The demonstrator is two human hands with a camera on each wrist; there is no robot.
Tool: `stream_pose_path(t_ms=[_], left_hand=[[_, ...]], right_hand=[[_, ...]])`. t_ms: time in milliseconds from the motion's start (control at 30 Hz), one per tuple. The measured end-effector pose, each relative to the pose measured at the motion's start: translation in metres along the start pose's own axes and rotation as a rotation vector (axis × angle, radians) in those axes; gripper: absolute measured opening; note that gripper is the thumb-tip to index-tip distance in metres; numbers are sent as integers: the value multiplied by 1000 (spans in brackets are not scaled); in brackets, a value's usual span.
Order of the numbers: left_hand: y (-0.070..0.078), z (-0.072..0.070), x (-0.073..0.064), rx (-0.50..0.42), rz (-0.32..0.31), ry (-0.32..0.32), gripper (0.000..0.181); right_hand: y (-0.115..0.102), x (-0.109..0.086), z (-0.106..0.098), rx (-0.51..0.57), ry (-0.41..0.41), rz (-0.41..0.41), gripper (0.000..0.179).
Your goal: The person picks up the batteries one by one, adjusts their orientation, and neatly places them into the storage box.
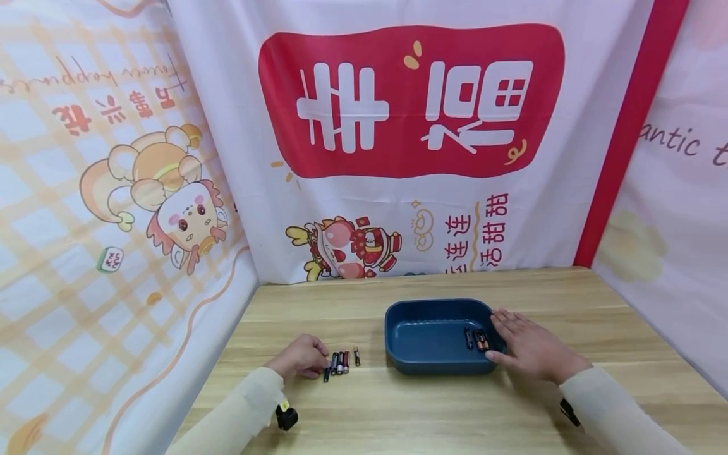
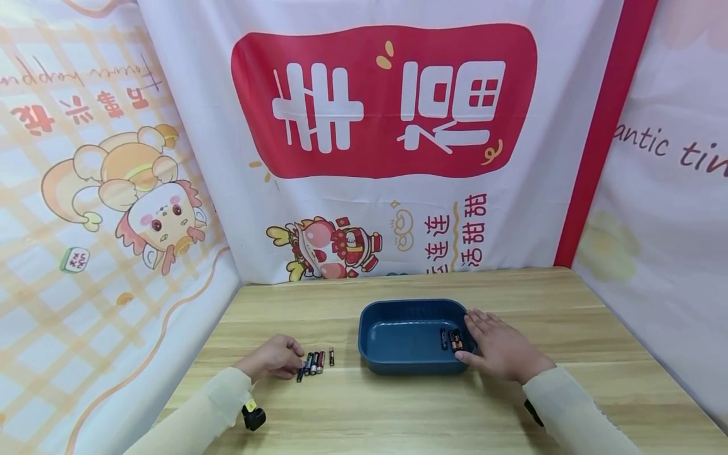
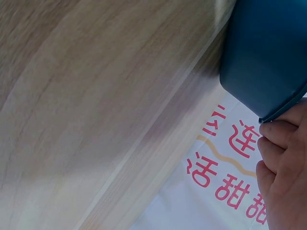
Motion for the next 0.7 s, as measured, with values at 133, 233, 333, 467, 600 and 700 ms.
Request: stream_pose_path(t_ms=[133, 233, 333, 467, 600, 700], left_hand=[[3, 1, -1, 39, 9, 4, 22], [5, 0, -2, 77, 21, 16, 20], [9, -1, -4, 121, 43, 27, 18], [13, -2, -6, 202, 64, 40, 13], [15, -4, -7, 280, 80, 53, 10], [18, -6, -8, 301, 90, 63, 7]], right_hand=[[0, 0, -1, -5, -1, 2, 88], [-1, 0, -1, 0, -6, 2, 87], [-1, 0, -1, 1, -5, 3, 86], [-1, 1, -1, -9, -3, 0, 86], [-1, 1, 0, -6, -3, -1, 85], [-1, 0, -1, -6, 0, -1, 86]])
Point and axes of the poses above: each hand's wrist, its own x-axis towards the middle knuckle, its own z-axis out of the palm, y = z × x, the point moved 10 cm from there along x, towards the middle knuckle, and after that the axes turned 1 degree about x, right-handed, at the moved point
